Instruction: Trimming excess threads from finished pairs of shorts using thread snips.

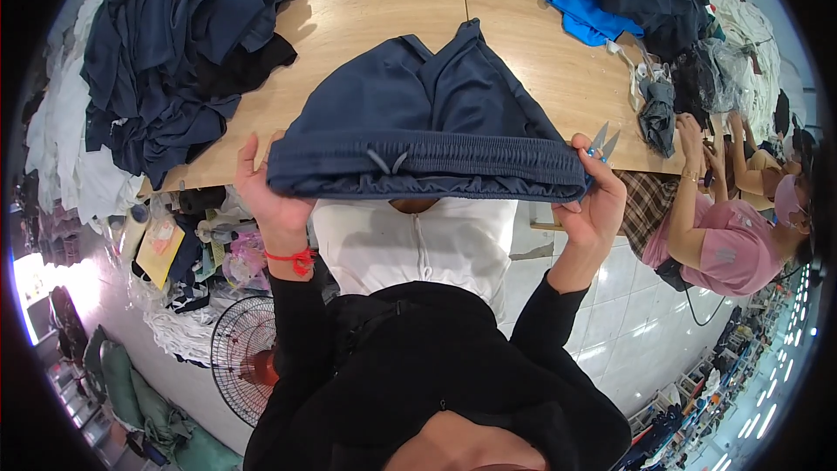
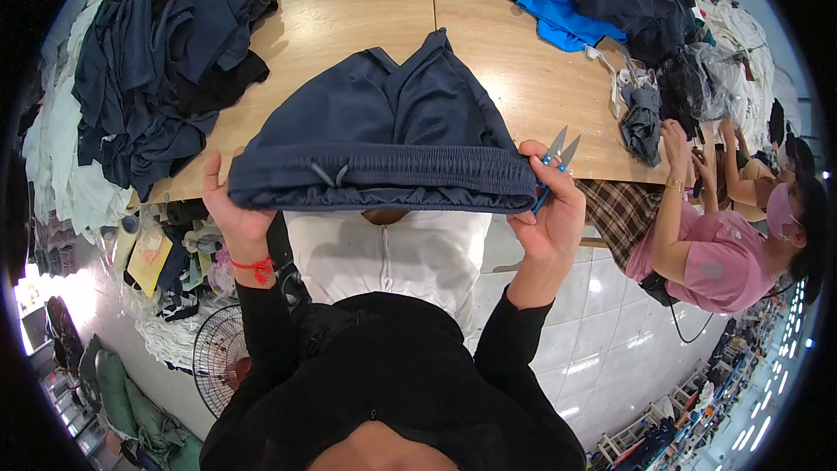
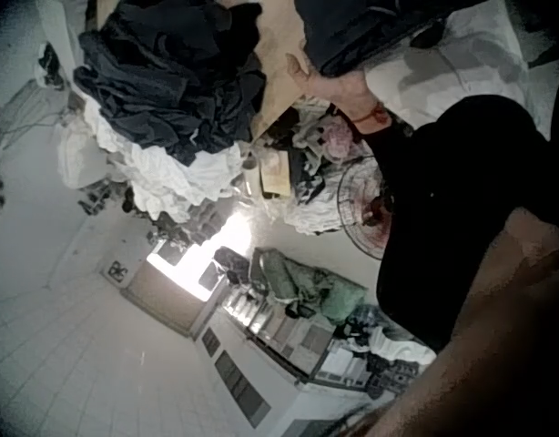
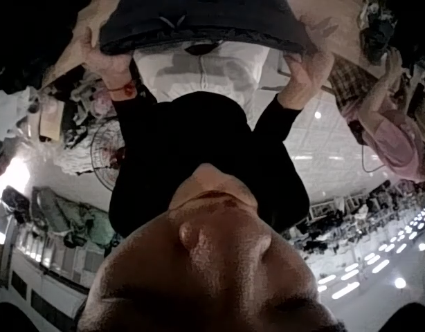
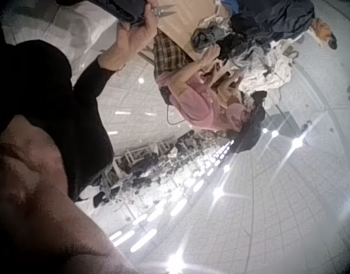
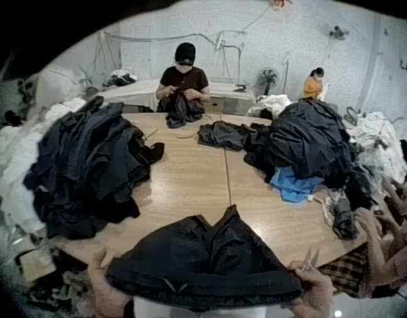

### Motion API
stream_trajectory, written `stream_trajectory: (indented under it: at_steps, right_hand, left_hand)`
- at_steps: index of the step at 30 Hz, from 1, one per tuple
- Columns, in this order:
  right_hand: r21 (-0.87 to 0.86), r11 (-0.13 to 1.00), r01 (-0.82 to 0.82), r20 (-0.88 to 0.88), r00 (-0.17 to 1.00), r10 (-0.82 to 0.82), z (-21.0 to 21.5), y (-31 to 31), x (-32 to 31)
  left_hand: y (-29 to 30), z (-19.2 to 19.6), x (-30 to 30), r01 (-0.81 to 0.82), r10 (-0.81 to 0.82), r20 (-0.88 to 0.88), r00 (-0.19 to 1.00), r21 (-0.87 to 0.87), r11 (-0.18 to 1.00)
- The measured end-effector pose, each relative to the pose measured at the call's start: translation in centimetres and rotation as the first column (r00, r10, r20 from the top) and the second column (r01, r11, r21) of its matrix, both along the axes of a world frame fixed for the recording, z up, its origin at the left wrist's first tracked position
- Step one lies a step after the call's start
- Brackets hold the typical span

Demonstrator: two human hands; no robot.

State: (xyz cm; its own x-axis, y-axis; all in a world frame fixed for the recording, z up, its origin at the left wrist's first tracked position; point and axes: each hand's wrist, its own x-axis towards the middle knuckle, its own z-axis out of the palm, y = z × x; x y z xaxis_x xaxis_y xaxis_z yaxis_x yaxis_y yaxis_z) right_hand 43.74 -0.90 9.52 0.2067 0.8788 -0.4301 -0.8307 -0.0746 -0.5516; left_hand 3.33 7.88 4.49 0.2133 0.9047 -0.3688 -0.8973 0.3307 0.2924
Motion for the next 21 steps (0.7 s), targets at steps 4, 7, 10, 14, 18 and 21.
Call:
stream_trajectory:
  at_steps: [4,7,10,14,18,21]
  right_hand:
    - [0.05,0.996,-0.078,-0.066,0.995,0.081,-0.9,1.2,-0.9]
    - [0.012,0.997,-0.082,-0.087,0.993,0.082,-0.8,1.9,-2.4]
    - [0.009,0.988,-0.156,-0.062,0.986,0.157,0.3,2.3,-4.0]
    - [0.125,0.957,-0.262,0.078,0.964,0.254,1.4,2.4,-4.6]
    - [0.089,0.958,-0.271,0.304,0.924,0.233,1.3,1.9,-5.0]
    - [0.015,0.967,-0.256,0.472,0.854,0.219,1.8,2.2,-6.8]
  left_hand:
    - [-0.5,-0.8,4.9,0.03,0.165,-0.781,0.603,0.228,0.973]
    - [-0.4,1.2,8.9,0.561,0.475,-0.857,0.2,0.498,0.662]
    - [-1.4,2.7,14.0,0.652,0.435,-0.82,0.37,0.564,0.507]
    - [0.2,2.4,14.5,0.802,0.023,-0.914,0.406,0.368,0.47]
    - [-1.2,2.5,13.6,0.709,-0.453,-0.592,0.667,0.318,0.63]
    - [-1.7,3.4,13.0,0.634,-0.557,-0.324,0.765,0.228,0.739]
